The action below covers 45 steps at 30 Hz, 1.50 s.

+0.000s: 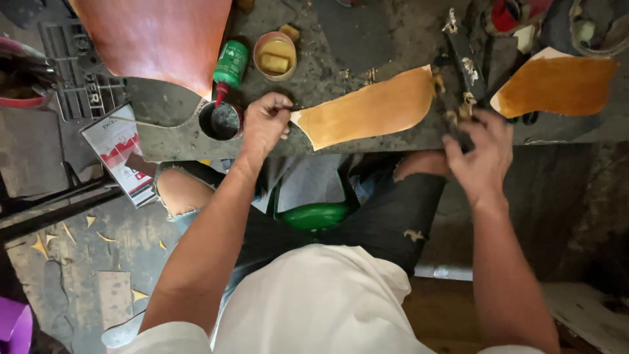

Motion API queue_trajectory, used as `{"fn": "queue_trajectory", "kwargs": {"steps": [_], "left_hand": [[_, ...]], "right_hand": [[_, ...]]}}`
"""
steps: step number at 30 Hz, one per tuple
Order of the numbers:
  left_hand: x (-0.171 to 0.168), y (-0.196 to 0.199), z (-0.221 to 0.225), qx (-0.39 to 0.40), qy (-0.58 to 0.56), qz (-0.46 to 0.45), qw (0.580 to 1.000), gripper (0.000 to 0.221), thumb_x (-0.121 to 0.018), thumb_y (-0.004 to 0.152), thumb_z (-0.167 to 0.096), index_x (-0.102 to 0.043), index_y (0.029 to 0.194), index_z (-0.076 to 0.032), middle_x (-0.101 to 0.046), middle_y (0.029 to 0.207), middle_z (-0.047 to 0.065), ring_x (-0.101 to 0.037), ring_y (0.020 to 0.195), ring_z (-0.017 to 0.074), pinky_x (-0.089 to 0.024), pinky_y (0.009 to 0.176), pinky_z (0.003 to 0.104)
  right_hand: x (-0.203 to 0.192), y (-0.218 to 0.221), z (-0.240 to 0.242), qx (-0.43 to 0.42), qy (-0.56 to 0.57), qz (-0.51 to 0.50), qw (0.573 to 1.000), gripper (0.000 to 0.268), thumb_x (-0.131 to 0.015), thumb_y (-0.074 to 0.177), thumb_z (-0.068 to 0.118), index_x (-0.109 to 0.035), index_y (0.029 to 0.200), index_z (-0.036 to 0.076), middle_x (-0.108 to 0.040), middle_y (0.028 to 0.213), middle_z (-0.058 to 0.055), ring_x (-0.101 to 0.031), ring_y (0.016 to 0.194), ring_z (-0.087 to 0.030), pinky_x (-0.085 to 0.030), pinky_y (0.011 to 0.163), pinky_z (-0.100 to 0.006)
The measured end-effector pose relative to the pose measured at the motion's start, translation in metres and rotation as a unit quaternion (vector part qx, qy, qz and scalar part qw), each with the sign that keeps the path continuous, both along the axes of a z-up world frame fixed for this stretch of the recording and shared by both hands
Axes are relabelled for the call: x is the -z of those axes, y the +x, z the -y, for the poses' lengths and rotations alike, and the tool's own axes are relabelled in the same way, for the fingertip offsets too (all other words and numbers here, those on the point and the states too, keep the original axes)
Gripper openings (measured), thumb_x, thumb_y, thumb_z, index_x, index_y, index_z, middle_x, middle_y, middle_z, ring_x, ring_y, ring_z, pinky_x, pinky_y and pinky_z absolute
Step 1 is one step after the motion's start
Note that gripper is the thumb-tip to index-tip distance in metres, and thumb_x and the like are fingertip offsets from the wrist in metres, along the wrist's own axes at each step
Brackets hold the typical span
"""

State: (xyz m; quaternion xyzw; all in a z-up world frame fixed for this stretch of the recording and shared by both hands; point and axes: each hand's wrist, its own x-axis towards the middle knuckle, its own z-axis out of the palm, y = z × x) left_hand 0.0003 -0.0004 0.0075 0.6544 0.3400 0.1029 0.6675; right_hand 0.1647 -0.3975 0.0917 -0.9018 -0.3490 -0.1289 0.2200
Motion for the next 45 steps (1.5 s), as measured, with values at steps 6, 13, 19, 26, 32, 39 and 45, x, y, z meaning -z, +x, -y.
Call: {"fn": "queue_trajectory", "kwargs": {"steps": [6,13,19,26,32,39,45], "left_hand": [[0.004,0.001,0.000,-0.007,-0.006,-0.012,1.000,0.020,-0.061,0.082,0.001,-0.076,0.094,-0.003,-0.072,0.087,0.017,-0.065,0.048,0.0182,-0.065,0.043,0.030],[0.000,0.002,0.001,-0.009,-0.006,-0.012,1.000,0.020,-0.062,0.081,0.002,-0.076,0.094,-0.002,-0.072,0.087,0.017,-0.065,0.048,0.0171,-0.065,0.042,0.029],[0.000,0.001,0.001,-0.012,-0.005,-0.010,1.000,0.020,-0.061,0.082,0.001,-0.077,0.095,-0.002,-0.072,0.088,0.017,-0.065,0.049,0.0171,-0.065,0.043,0.030],[0.003,0.002,0.001,-0.011,-0.008,-0.013,1.000,0.020,-0.062,0.082,0.001,-0.076,0.094,-0.003,-0.072,0.087,0.017,-0.065,0.049,0.0166,-0.065,0.043,0.029],[-0.008,0.002,0.000,0.015,-0.002,-0.024,1.000,0.019,-0.057,0.084,-0.001,-0.073,0.093,-0.007,-0.067,0.080,0.008,-0.061,0.048,0.0123,-0.059,0.041,0.026],[-0.014,0.003,-0.001,0.032,-0.001,-0.042,0.999,0.018,-0.055,0.086,-0.005,-0.069,0.092,-0.014,-0.063,0.073,-0.001,-0.056,0.049,0.0073,-0.053,0.042,0.023],[0.009,0.001,-0.001,-0.008,-0.023,0.008,1.000,0.019,-0.061,0.083,0.001,-0.075,0.095,-0.001,-0.071,0.088,0.018,-0.065,0.050,0.0175,-0.065,0.044,0.030]], "right_hand": [[-0.001,-0.001,-0.010,-0.011,-0.004,-0.016,1.000,0.024,-0.090,0.084,0.020,-0.079,0.100,0.005,-0.070,0.122,-0.015,-0.064,0.099,-0.044,-0.054,0.088,-0.050],[-0.004,-0.066,0.013,0.044,0.013,-0.153,0.987,0.022,-0.088,0.078,0.019,-0.078,0.097,0.013,-0.072,0.119,-0.007,-0.066,0.098,-0.037,-0.055,0.089,-0.047],[-0.007,-0.004,-0.004,0.026,-0.022,-0.034,0.999,0.026,-0.091,0.083,0.022,-0.079,0.102,0.008,-0.070,0.122,-0.011,-0.065,0.103,-0.042,-0.056,0.086,-0.049],[-0.007,-0.011,-0.002,0.022,-0.065,0.005,0.998,0.026,-0.091,0.083,0.027,-0.081,0.101,0.009,-0.069,0.117,-0.009,-0.064,0.099,-0.037,-0.056,0.085,-0.045],[-0.041,-0.031,-0.001,0.056,-0.134,-0.085,0.986,0.029,-0.081,0.086,0.033,-0.082,0.104,0.011,-0.071,0.121,-0.009,-0.062,0.101,-0.040,-0.054,0.073,-0.049],[-0.043,-0.001,-0.032,0.017,-0.139,-0.035,0.990,0.042,-0.066,0.096,0.038,-0.080,0.117,0.004,-0.066,0.122,-0.021,-0.055,0.108,-0.042,-0.047,0.079,-0.052],[-0.033,-0.075,-0.001,0.062,-0.059,-0.183,0.980,0.023,-0.083,0.081,0.023,-0.080,0.101,0.012,-0.069,0.119,-0.010,-0.063,0.100,-0.045,-0.055,0.087,-0.054]]}}
